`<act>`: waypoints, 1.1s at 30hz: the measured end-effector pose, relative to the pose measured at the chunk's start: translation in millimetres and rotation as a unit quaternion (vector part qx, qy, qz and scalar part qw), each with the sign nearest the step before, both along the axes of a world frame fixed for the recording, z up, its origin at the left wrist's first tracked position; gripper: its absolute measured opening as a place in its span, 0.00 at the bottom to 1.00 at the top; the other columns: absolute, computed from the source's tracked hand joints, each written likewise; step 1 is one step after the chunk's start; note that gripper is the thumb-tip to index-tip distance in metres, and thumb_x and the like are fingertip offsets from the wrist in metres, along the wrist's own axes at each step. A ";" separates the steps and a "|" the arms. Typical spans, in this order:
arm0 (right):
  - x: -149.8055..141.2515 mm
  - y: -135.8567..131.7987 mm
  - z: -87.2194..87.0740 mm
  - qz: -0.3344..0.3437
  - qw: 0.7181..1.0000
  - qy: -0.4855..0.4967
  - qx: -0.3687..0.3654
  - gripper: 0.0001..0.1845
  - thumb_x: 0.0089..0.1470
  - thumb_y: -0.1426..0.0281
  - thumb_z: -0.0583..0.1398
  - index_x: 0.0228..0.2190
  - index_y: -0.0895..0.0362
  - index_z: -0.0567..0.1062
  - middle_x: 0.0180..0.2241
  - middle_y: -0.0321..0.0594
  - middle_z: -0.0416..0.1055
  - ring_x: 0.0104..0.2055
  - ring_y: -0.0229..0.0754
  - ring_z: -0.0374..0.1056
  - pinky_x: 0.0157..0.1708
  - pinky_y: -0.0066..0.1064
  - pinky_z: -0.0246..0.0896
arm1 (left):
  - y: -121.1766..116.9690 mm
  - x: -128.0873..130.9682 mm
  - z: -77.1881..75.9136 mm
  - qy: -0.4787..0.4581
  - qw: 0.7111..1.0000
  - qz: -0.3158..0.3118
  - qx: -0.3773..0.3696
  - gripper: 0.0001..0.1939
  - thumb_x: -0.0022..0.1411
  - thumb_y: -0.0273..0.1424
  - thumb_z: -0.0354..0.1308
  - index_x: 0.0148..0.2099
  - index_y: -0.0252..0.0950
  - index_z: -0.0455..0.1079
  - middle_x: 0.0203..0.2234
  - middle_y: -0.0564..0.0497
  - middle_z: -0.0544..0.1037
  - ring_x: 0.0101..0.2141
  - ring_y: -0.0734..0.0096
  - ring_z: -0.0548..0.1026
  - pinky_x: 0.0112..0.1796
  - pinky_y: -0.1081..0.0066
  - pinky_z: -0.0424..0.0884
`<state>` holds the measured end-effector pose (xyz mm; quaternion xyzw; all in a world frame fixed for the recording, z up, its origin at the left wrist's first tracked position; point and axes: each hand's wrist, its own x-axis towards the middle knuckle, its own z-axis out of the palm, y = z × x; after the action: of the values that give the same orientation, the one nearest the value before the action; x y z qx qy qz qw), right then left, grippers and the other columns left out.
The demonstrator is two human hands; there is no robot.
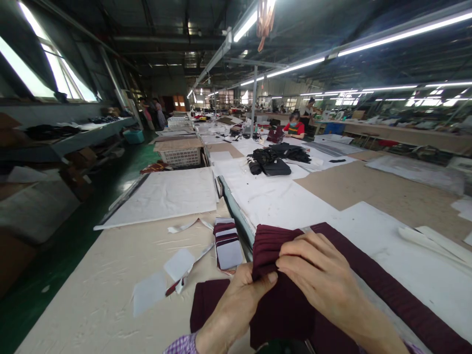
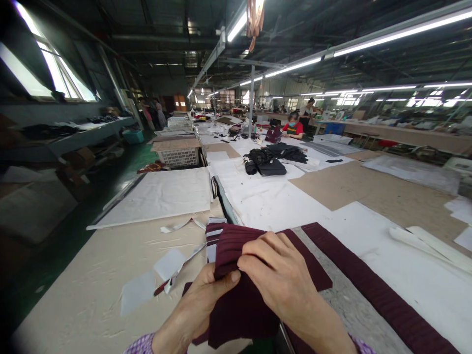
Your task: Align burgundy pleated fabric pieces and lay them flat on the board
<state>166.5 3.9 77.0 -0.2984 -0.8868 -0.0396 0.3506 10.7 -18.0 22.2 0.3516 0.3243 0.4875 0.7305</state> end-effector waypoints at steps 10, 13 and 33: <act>33.8 4.5 -24.9 -0.144 0.958 0.038 -0.246 0.10 0.46 0.67 0.66 0.33 0.53 0.75 0.34 0.38 0.74 0.37 0.46 0.70 0.37 0.37 0.67 | 1.0 -19.0 7.2 -0.063 0.996 0.046 -0.052 0.08 0.52 0.30 0.65 0.36 0.33 0.78 0.26 0.48 0.82 0.27 0.69 0.77 0.34 0.70 0.71; 30.8 -5.1 -31.4 -0.128 0.917 0.087 -0.369 0.05 0.52 0.66 0.60 0.30 0.54 0.74 0.28 0.36 0.73 0.32 0.43 0.71 0.33 0.33 0.68 | 2.3 -22.2 7.4 -0.074 0.993 0.073 -0.059 0.07 0.52 0.29 0.65 0.36 0.35 0.78 0.27 0.50 0.82 0.29 0.69 0.78 0.38 0.69 0.72; 10.8 -26.3 -52.2 -0.142 0.779 0.341 -0.507 0.14 0.50 0.58 0.61 0.23 0.56 0.74 0.28 0.38 0.72 0.33 0.45 0.69 0.33 0.30 0.69 | -0.1 -8.5 -3.6 -0.160 0.978 0.090 -0.098 0.07 0.52 0.29 0.65 0.36 0.33 0.76 0.31 0.46 0.83 0.37 0.61 0.80 0.48 0.61 0.70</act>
<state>177.2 -22.4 24.8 -0.5492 -0.5488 0.4713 0.4185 2.2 -18.0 18.6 0.1646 0.2796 0.5673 0.7569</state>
